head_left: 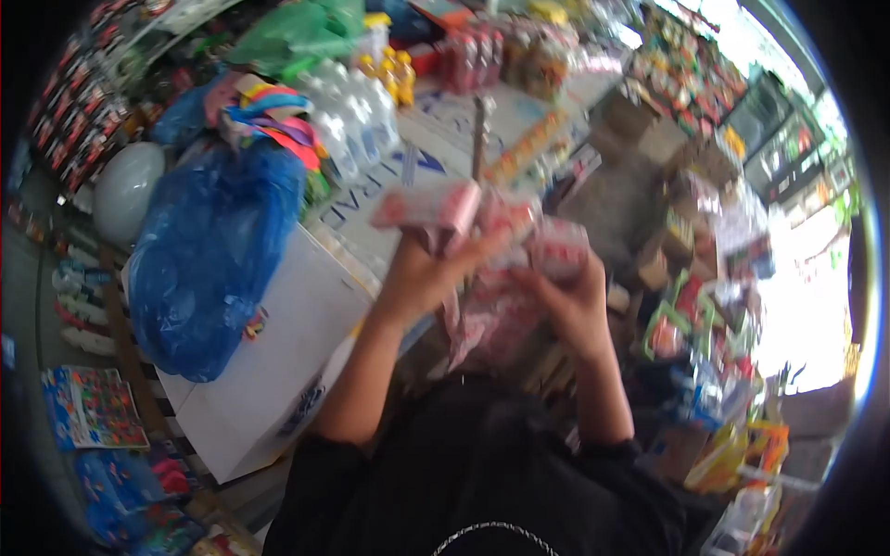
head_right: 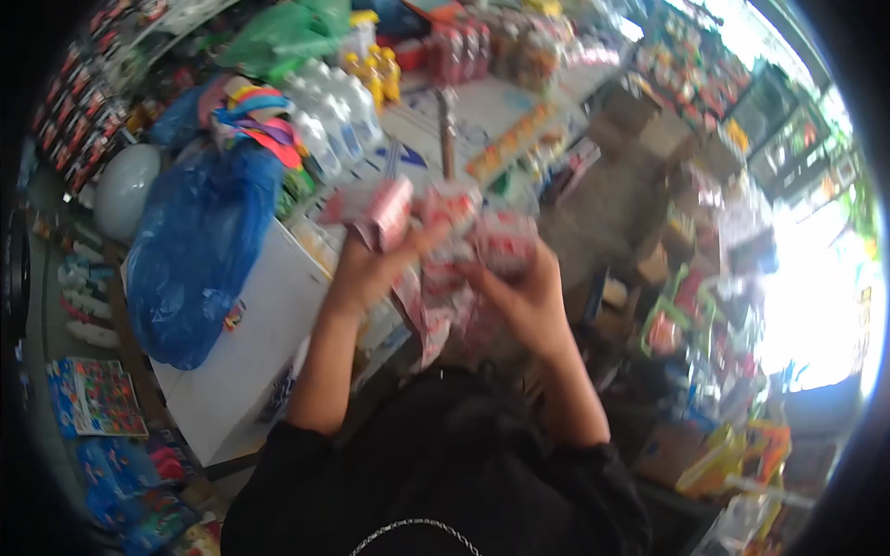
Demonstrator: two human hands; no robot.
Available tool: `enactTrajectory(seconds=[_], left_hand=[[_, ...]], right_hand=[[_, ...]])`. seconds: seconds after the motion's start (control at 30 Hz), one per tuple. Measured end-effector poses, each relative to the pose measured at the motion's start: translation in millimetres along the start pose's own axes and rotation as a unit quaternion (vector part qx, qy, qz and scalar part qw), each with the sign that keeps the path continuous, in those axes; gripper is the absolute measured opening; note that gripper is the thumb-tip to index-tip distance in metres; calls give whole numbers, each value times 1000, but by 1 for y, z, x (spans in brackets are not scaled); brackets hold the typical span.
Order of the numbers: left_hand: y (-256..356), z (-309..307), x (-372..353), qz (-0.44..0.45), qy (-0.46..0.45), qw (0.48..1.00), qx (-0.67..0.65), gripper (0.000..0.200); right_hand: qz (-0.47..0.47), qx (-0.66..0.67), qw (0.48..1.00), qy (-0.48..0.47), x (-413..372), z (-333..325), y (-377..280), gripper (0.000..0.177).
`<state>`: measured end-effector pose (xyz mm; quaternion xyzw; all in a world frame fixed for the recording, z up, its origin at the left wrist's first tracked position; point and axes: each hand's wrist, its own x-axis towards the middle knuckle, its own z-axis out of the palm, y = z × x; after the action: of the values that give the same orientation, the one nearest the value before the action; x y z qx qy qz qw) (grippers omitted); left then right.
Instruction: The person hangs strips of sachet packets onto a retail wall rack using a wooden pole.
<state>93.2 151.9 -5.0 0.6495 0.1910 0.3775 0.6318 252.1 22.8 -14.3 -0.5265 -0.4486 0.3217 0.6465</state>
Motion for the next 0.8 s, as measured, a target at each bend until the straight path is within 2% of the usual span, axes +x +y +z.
enactTrajectory(seconds=[0.1, 0.27, 0.37, 0.43, 0.6, 0.7, 0.73, 0.8], left_hand=[[-2, 2, 13, 69, 30, 997, -16, 26], [14, 0, 20, 146, 34, 988, 40, 25], [14, -1, 24, 129, 21, 989, 63, 29], [11, -2, 30, 164, 5, 984, 74, 30], [9, 3, 32, 162, 4, 986, 48, 29], [-3, 3, 34, 153, -28, 983, 96, 28], [-5, 8, 33, 159, -32, 984, 72, 27], [-14, 11, 28, 121, -26, 987, 102, 24]], right_hand=[[42, 13, 999, -13, 5, -8, -18, 28], [14, 48, 999, -13, 12, -20, -39, 30], [26, 56, 998, 4, 15, -25, -48, 35], [17, 88, 995, -35, 23, -38, -47, 40], [34, 123, 991, -50, 34, -58, -50, 43], [34, 103, 994, -12, 32, -56, -52, 41], [-3, 53, 999, 9, 26, -51, -50, 40], [-43, -1, 999, 31, 22, -46, -49, 39]])
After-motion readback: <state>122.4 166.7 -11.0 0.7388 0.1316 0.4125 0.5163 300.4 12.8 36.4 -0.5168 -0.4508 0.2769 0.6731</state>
